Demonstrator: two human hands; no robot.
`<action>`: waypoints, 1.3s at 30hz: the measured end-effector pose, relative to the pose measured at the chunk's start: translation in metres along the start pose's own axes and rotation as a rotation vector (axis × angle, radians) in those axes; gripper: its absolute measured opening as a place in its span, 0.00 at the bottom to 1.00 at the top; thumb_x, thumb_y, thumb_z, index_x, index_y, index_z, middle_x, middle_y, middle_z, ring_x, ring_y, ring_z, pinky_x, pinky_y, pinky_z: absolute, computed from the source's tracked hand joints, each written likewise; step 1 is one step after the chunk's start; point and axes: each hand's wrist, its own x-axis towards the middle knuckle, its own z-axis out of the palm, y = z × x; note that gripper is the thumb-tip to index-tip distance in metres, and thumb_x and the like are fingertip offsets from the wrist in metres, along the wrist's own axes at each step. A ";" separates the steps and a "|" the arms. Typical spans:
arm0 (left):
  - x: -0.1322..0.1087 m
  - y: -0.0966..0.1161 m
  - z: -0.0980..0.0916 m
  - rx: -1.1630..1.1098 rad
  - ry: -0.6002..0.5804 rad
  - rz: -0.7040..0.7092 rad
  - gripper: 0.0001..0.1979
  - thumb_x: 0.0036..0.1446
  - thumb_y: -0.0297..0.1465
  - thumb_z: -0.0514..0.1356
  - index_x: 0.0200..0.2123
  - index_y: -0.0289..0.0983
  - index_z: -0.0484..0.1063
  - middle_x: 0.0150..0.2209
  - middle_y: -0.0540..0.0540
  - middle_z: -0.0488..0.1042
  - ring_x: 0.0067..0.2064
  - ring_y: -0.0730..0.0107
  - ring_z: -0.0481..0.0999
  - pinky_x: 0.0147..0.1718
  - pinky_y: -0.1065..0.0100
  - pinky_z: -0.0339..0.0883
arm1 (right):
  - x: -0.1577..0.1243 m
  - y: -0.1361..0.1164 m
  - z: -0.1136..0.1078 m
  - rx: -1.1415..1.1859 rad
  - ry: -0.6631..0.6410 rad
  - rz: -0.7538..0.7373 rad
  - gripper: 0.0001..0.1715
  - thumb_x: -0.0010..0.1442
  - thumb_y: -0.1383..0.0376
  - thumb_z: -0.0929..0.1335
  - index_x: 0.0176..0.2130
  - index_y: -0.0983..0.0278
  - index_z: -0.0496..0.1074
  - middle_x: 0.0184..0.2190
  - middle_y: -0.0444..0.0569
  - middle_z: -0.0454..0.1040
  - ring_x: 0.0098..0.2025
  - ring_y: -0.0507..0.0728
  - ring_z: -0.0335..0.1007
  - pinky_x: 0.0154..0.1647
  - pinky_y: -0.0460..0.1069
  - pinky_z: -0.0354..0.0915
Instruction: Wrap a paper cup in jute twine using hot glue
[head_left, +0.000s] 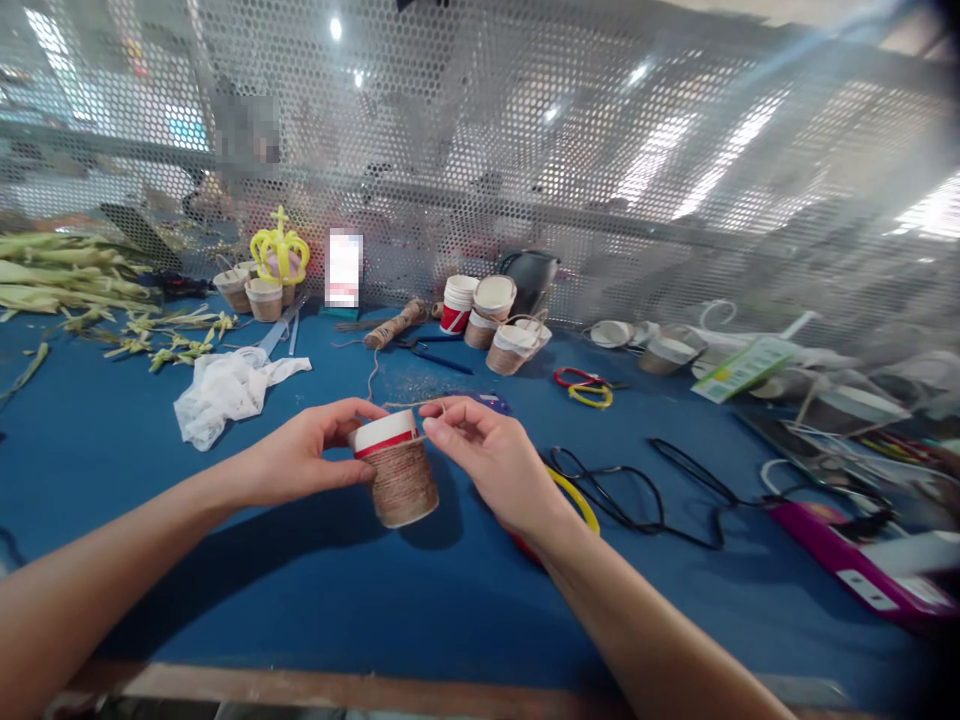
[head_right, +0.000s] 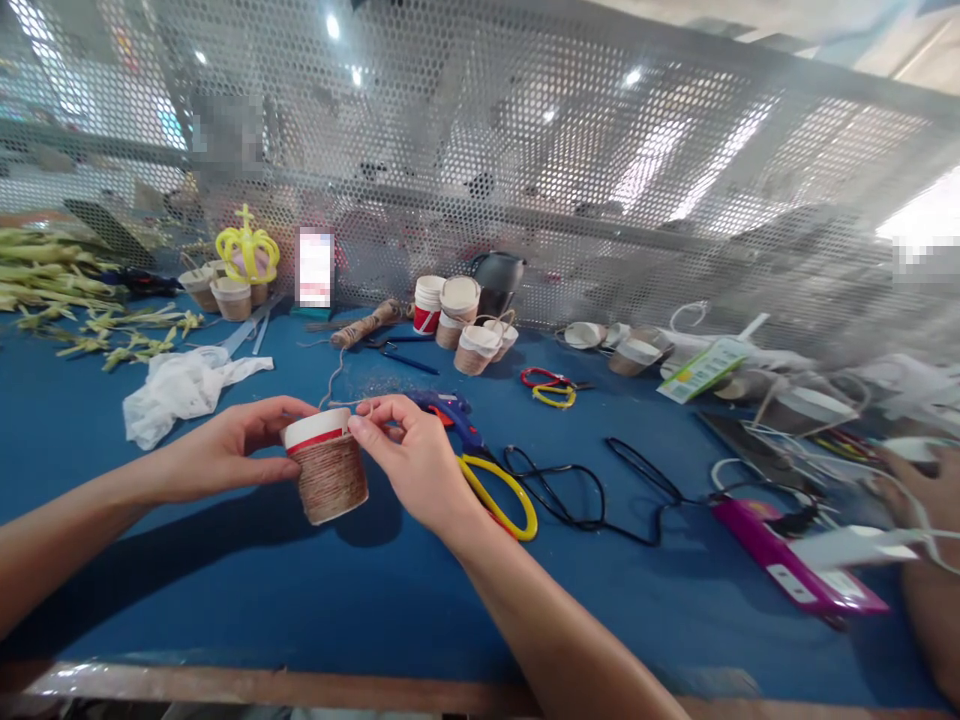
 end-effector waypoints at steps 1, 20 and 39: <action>0.000 0.000 0.000 0.018 0.001 0.005 0.16 0.50 0.28 0.59 0.44 0.34 0.64 0.40 0.46 0.71 0.41 0.68 0.71 0.43 0.66 0.64 | 0.000 0.001 0.000 0.007 0.002 0.005 0.10 0.52 0.61 0.67 0.25 0.64 0.64 0.37 0.48 0.70 0.38 0.52 0.68 0.42 0.50 0.64; -0.003 0.003 0.002 0.044 0.035 0.055 0.11 0.50 0.29 0.60 0.38 0.35 0.65 0.37 0.47 0.71 0.40 0.69 0.71 0.42 0.67 0.64 | -0.004 0.008 0.008 0.046 -0.018 0.056 0.14 0.55 0.54 0.64 0.28 0.62 0.59 0.28 0.43 0.67 0.29 0.50 0.63 0.29 0.45 0.61; -0.004 0.001 0.006 0.163 -0.060 -0.160 0.13 0.50 0.33 0.59 0.38 0.33 0.73 0.36 0.47 0.77 0.39 0.63 0.75 0.40 0.68 0.67 | 0.088 0.042 -0.129 -1.016 0.329 0.451 0.17 0.60 0.61 0.63 0.47 0.67 0.66 0.46 0.53 0.68 0.44 0.57 0.67 0.43 0.56 0.65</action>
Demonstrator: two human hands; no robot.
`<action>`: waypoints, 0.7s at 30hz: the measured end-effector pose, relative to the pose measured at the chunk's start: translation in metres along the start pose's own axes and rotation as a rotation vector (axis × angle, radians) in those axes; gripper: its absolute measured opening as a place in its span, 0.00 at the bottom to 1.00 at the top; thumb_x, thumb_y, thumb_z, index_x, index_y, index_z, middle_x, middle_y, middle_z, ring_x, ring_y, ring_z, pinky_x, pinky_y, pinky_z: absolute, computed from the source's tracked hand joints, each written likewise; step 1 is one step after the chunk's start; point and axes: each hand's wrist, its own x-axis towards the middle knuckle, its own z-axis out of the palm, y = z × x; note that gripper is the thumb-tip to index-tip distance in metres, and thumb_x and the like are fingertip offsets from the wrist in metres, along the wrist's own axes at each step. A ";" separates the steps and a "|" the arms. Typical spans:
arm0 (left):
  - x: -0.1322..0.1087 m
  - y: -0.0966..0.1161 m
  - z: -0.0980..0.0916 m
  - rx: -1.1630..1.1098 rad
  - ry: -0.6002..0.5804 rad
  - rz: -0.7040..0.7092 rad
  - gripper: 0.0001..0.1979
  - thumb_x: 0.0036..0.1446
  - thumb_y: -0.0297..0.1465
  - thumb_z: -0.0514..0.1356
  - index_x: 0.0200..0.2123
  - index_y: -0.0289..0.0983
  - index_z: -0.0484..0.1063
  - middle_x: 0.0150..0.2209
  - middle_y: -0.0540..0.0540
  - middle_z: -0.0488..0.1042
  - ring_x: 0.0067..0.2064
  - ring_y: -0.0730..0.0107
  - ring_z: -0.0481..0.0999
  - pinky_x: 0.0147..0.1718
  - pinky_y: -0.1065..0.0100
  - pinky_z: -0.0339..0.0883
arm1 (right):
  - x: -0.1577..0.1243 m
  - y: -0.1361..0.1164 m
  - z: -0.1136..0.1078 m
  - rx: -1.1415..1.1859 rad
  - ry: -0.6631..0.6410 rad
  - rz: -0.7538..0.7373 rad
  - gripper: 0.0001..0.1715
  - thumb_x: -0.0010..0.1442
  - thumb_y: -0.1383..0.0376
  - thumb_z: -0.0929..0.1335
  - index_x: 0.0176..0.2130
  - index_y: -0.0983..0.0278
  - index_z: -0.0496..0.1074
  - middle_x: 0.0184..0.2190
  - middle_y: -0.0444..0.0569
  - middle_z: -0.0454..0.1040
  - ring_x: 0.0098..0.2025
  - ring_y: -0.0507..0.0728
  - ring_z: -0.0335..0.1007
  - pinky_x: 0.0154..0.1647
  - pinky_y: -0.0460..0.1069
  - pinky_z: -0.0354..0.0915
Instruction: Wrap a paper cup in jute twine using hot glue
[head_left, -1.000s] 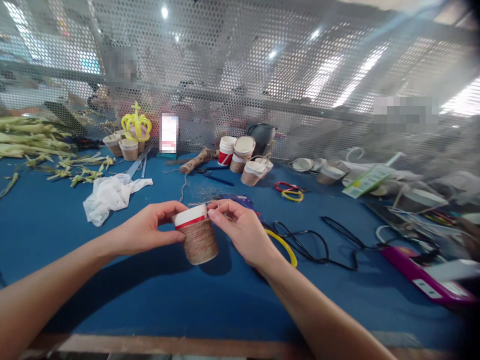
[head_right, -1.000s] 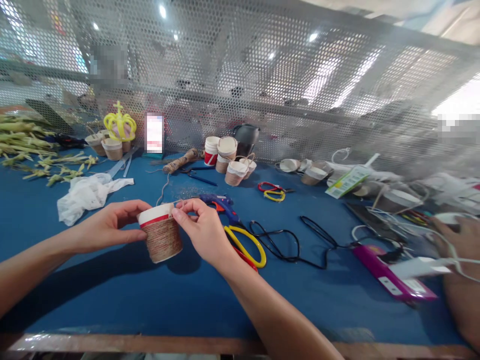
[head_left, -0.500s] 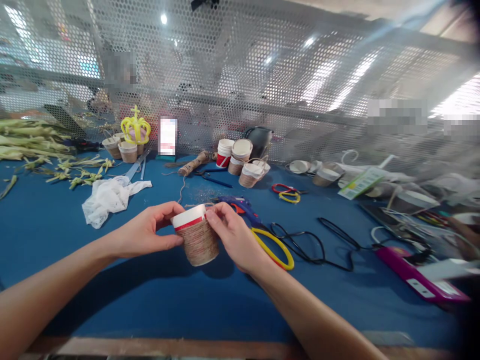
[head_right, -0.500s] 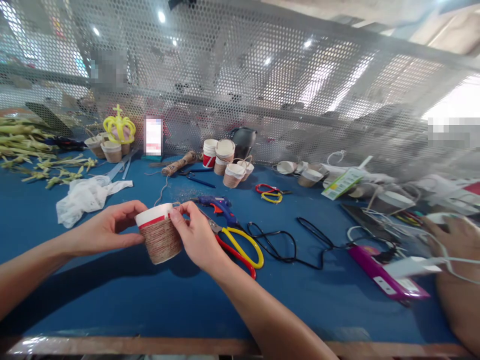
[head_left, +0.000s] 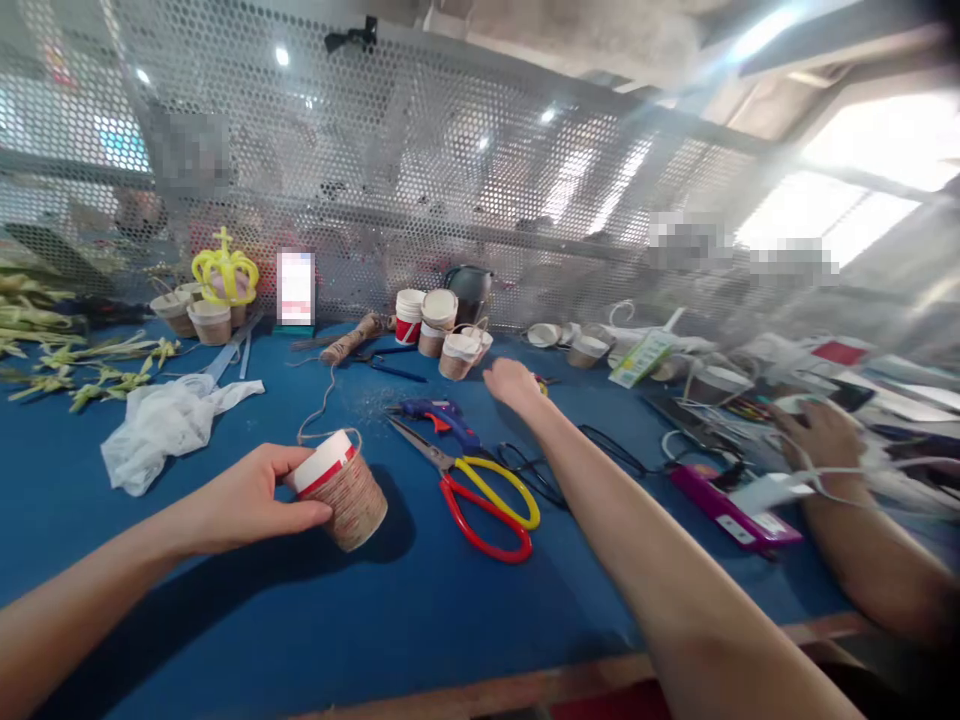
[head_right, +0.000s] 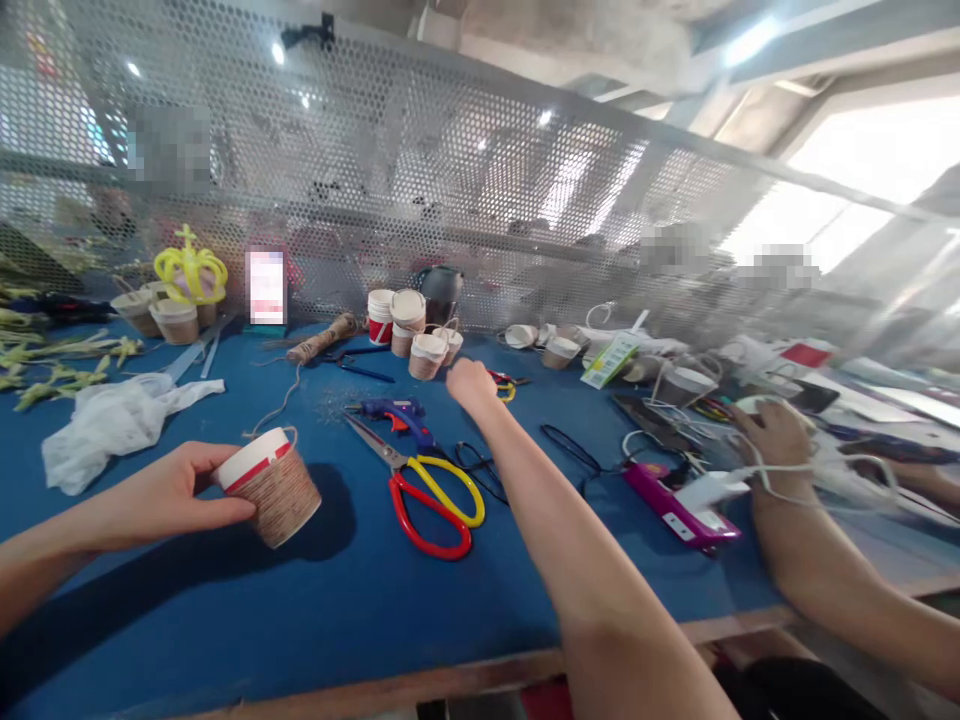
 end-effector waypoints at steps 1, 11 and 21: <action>0.000 0.001 0.000 0.017 0.000 0.003 0.13 0.50 0.33 0.59 0.38 0.33 0.73 0.37 0.47 0.78 0.39 0.63 0.75 0.41 0.68 0.67 | 0.009 0.010 0.003 -0.050 -0.008 0.048 0.18 0.60 0.62 0.64 0.48 0.67 0.65 0.47 0.53 0.67 0.44 0.57 0.67 0.43 0.56 0.65; 0.002 0.000 0.001 0.038 -0.006 -0.017 0.15 0.51 0.34 0.59 0.42 0.35 0.73 0.38 0.47 0.78 0.41 0.62 0.75 0.43 0.67 0.67 | 0.004 0.043 0.020 -0.236 -0.059 0.141 0.18 0.60 0.62 0.63 0.49 0.66 0.64 0.47 0.52 0.67 0.44 0.57 0.67 0.43 0.56 0.66; 0.002 -0.003 0.001 0.036 -0.010 -0.013 0.16 0.51 0.35 0.59 0.43 0.35 0.73 0.40 0.47 0.77 0.42 0.62 0.75 0.44 0.68 0.67 | -0.015 0.047 0.012 0.152 -0.194 0.200 0.18 0.59 0.62 0.64 0.49 0.66 0.65 0.47 0.51 0.67 0.45 0.57 0.67 0.42 0.55 0.66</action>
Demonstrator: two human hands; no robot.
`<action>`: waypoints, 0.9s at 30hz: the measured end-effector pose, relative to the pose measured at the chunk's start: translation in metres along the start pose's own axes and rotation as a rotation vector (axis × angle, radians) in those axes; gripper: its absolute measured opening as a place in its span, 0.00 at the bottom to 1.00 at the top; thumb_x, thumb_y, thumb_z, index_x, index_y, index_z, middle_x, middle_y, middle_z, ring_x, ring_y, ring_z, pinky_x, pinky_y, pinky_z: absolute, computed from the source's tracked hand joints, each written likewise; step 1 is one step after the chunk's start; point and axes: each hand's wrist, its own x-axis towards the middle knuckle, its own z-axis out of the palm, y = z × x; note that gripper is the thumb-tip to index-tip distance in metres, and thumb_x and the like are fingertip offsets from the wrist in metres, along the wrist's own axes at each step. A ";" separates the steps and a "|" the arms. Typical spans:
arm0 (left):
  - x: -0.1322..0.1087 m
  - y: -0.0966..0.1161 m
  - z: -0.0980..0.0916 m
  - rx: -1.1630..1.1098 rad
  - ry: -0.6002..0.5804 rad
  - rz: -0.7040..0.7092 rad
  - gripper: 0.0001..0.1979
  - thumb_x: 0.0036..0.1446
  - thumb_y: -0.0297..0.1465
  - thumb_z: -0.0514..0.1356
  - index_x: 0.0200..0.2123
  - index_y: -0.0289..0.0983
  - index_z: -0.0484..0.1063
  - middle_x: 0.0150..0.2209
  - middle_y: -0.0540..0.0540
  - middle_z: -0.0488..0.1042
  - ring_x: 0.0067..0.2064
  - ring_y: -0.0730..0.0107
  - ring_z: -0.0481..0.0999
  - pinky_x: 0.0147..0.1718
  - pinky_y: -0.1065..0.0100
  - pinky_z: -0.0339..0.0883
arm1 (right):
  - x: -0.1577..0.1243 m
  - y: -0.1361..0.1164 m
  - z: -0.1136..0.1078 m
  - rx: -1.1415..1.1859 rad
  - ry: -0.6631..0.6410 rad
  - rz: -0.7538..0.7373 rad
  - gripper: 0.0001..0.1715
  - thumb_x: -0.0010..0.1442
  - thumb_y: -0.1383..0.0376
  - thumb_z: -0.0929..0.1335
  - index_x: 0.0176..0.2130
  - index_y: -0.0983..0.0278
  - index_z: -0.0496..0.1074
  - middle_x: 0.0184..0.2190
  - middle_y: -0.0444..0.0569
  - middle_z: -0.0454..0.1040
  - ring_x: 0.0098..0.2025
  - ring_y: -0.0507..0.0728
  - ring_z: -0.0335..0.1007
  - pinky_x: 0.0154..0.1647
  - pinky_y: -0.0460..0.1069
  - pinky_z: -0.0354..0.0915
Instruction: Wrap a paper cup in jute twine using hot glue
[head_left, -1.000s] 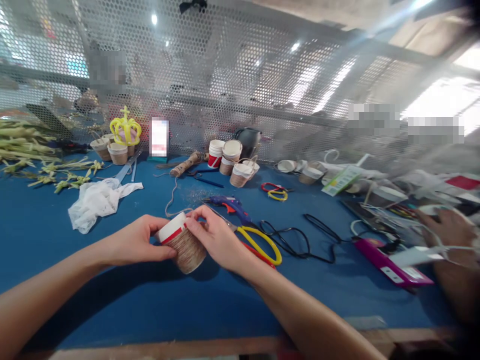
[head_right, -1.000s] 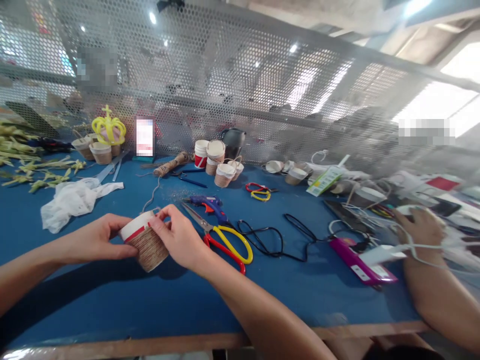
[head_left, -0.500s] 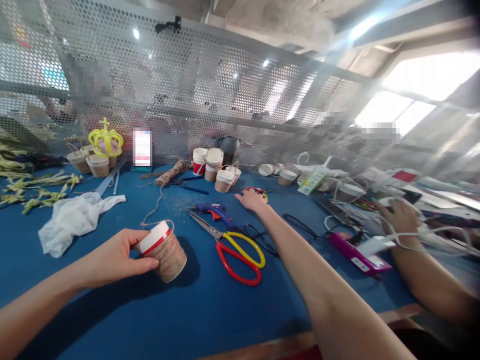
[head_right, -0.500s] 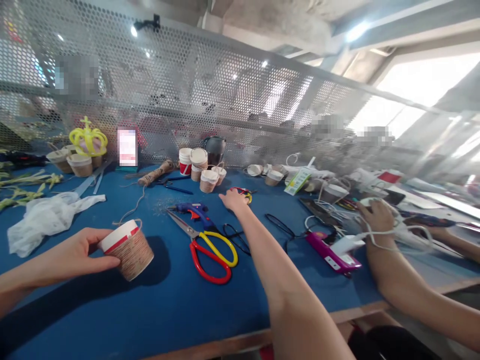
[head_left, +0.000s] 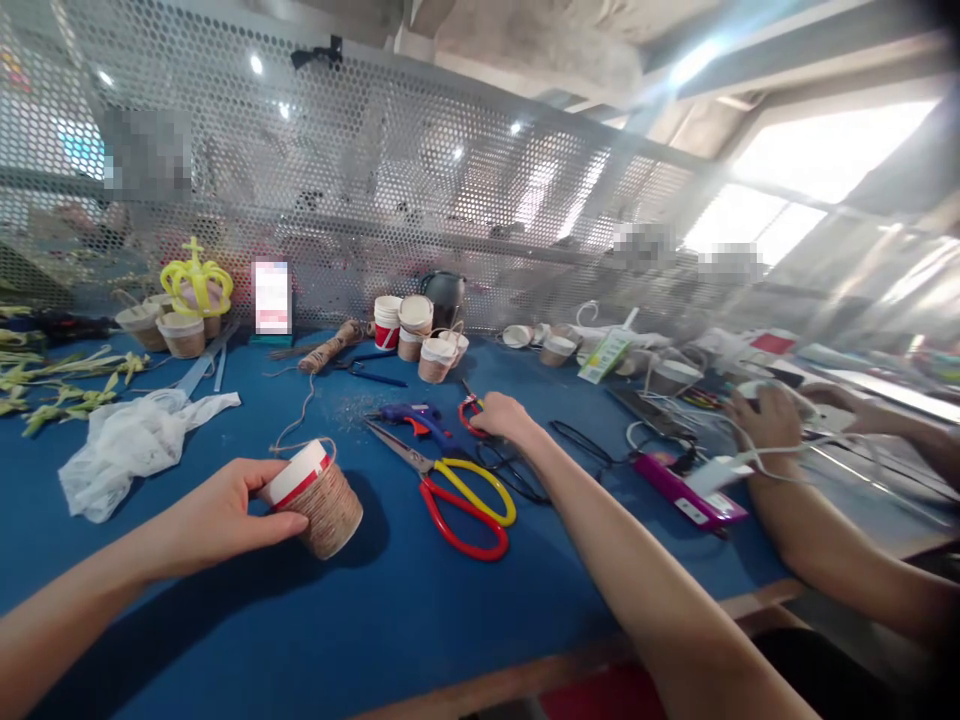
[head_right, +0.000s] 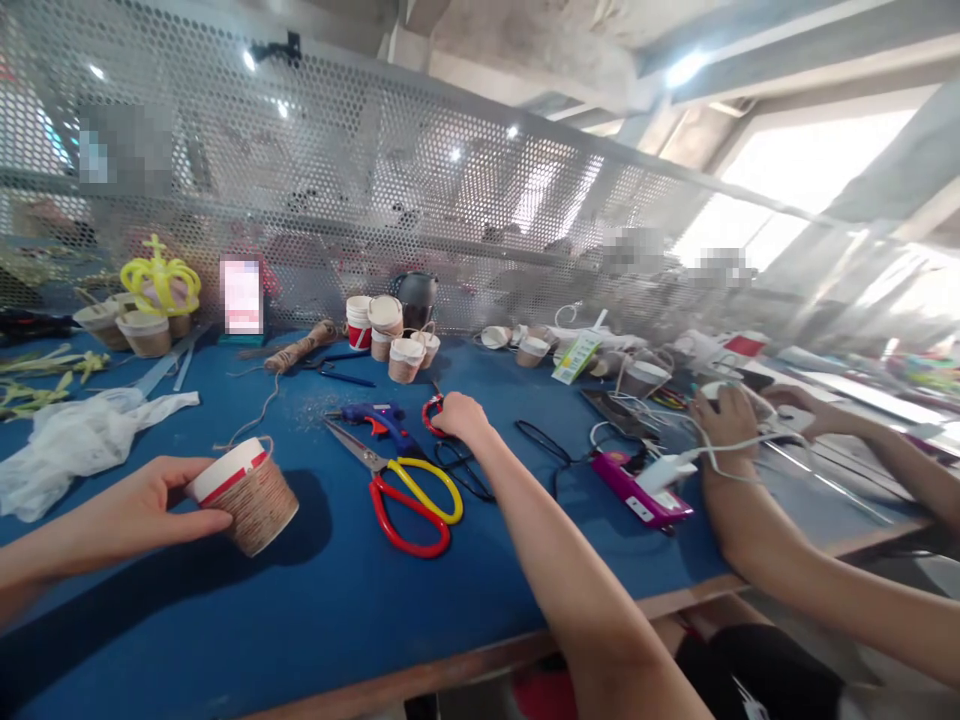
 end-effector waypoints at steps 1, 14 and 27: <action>0.000 0.000 0.000 -0.006 0.003 0.000 0.16 0.51 0.35 0.59 0.42 0.35 0.73 0.40 0.47 0.77 0.43 0.62 0.75 0.44 0.68 0.67 | -0.004 0.002 -0.002 0.087 -0.011 -0.015 0.17 0.59 0.62 0.64 0.48 0.66 0.65 0.46 0.51 0.67 0.44 0.57 0.67 0.41 0.54 0.66; 0.000 0.001 0.000 -0.028 -0.015 0.037 0.14 0.50 0.35 0.59 0.38 0.32 0.73 0.37 0.46 0.78 0.40 0.61 0.74 0.41 0.68 0.67 | -0.106 -0.051 0.000 1.333 -0.635 -0.587 0.30 0.46 0.40 0.64 0.37 0.60 0.64 0.23 0.41 0.64 0.26 0.51 0.66 0.27 0.48 0.64; 0.001 0.002 -0.004 -0.025 -0.052 0.031 0.16 0.50 0.35 0.58 0.39 0.30 0.72 0.35 0.45 0.77 0.37 0.63 0.74 0.38 0.69 0.67 | -0.128 -0.058 0.038 1.166 -0.618 -0.729 0.19 0.56 0.52 0.64 0.38 0.66 0.68 0.16 0.37 0.62 0.10 0.43 0.50 0.08 0.39 0.50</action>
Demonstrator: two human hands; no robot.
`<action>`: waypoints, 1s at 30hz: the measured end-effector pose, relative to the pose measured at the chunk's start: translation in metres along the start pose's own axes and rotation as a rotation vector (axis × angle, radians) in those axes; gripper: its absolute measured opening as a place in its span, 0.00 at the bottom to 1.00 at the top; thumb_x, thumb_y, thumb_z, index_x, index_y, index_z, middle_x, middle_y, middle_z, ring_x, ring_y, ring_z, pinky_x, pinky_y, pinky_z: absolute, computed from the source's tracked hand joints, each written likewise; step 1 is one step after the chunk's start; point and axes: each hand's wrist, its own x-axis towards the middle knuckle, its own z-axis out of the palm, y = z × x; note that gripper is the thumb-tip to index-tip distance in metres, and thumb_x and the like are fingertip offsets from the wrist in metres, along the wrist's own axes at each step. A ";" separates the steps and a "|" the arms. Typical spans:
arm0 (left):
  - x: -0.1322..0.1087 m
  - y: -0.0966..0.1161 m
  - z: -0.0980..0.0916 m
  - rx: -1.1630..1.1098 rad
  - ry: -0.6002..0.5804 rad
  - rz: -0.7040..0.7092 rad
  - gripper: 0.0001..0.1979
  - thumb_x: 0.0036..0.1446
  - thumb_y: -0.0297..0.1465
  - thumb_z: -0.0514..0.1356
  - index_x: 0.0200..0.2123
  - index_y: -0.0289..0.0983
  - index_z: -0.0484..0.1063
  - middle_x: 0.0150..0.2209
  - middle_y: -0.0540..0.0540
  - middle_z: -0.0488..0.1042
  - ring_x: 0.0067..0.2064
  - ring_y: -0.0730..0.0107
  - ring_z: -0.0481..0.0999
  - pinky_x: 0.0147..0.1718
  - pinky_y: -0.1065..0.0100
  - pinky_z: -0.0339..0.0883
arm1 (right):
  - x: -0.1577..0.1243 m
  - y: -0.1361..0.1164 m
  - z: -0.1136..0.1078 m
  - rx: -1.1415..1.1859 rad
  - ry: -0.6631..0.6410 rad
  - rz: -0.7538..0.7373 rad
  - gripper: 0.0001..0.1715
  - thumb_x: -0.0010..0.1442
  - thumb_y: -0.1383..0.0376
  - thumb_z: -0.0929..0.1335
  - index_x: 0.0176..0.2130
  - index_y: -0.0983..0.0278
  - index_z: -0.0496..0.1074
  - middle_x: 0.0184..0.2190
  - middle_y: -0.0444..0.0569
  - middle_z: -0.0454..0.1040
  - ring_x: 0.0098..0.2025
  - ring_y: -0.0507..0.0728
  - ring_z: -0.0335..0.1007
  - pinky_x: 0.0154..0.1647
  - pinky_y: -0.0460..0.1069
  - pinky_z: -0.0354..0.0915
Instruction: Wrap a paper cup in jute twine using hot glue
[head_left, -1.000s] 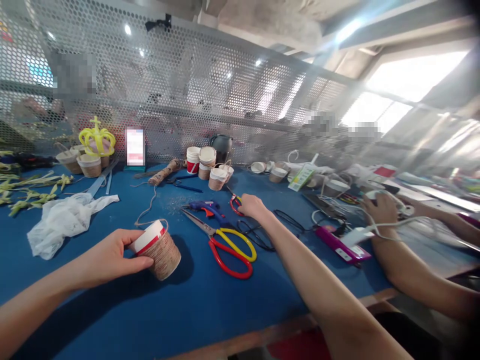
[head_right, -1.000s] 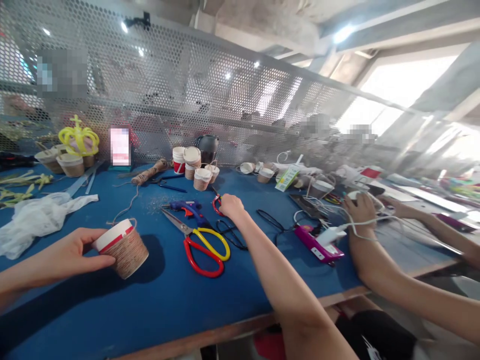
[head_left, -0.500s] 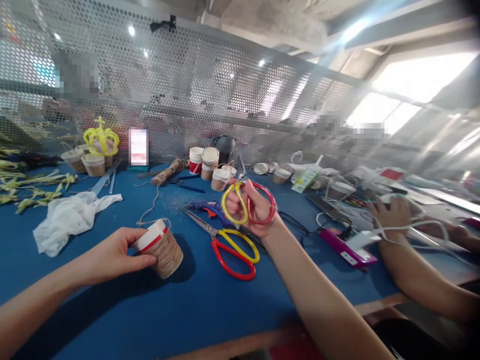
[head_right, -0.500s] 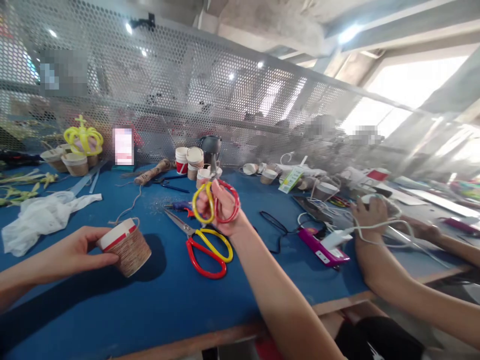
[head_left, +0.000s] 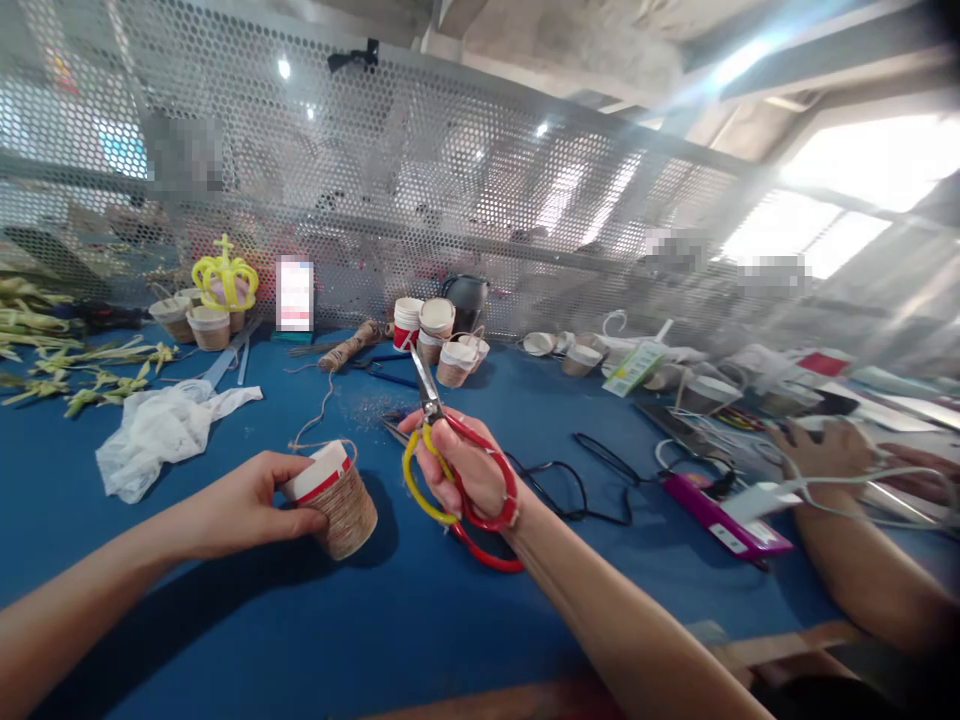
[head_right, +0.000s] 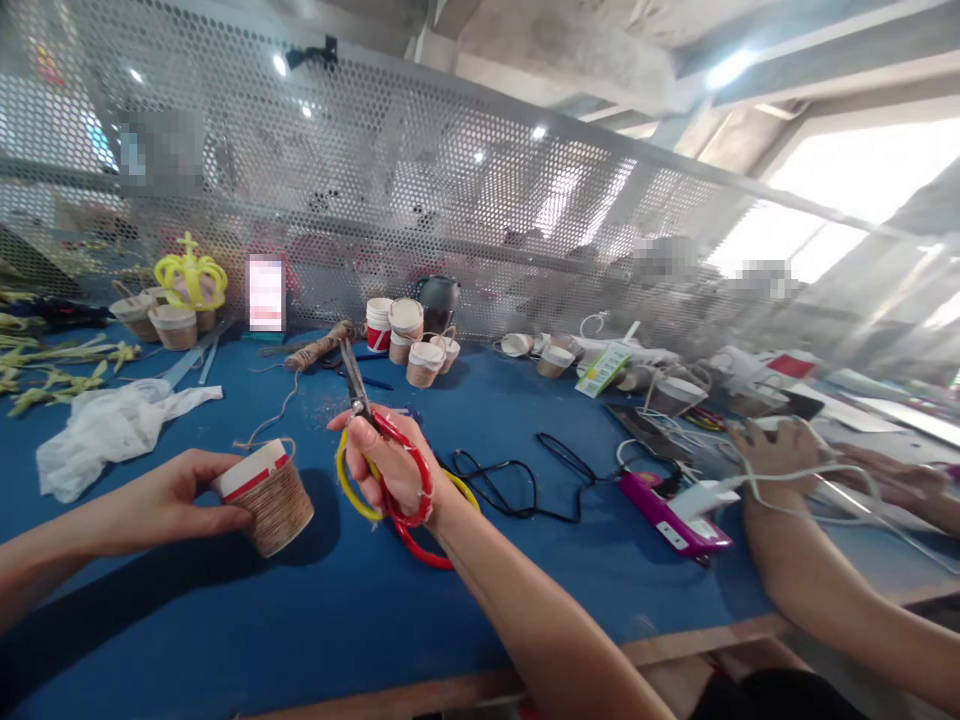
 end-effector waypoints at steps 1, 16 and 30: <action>0.000 0.001 0.000 0.002 0.000 0.001 0.16 0.50 0.35 0.58 0.39 0.30 0.72 0.35 0.45 0.77 0.37 0.63 0.74 0.38 0.69 0.67 | 0.001 0.001 -0.001 0.003 -0.004 -0.018 0.21 0.55 0.50 0.64 0.38 0.65 0.68 0.16 0.38 0.63 0.12 0.44 0.55 0.11 0.40 0.54; -0.002 0.001 0.000 0.039 0.005 -0.022 0.15 0.50 0.36 0.58 0.38 0.31 0.72 0.36 0.46 0.77 0.38 0.62 0.74 0.38 0.69 0.66 | 0.008 -0.015 -0.010 -0.616 0.407 0.188 0.21 0.49 0.50 0.68 0.32 0.64 0.63 0.12 0.37 0.61 0.10 0.46 0.52 0.09 0.42 0.52; -0.002 0.003 0.001 0.076 0.016 -0.057 0.12 0.50 0.34 0.58 0.36 0.33 0.73 0.37 0.47 0.77 0.39 0.61 0.74 0.39 0.68 0.66 | 0.034 -0.027 -0.148 -1.536 0.403 0.559 0.16 0.61 0.62 0.62 0.48 0.65 0.65 0.48 0.51 0.66 0.44 0.56 0.67 0.43 0.55 0.66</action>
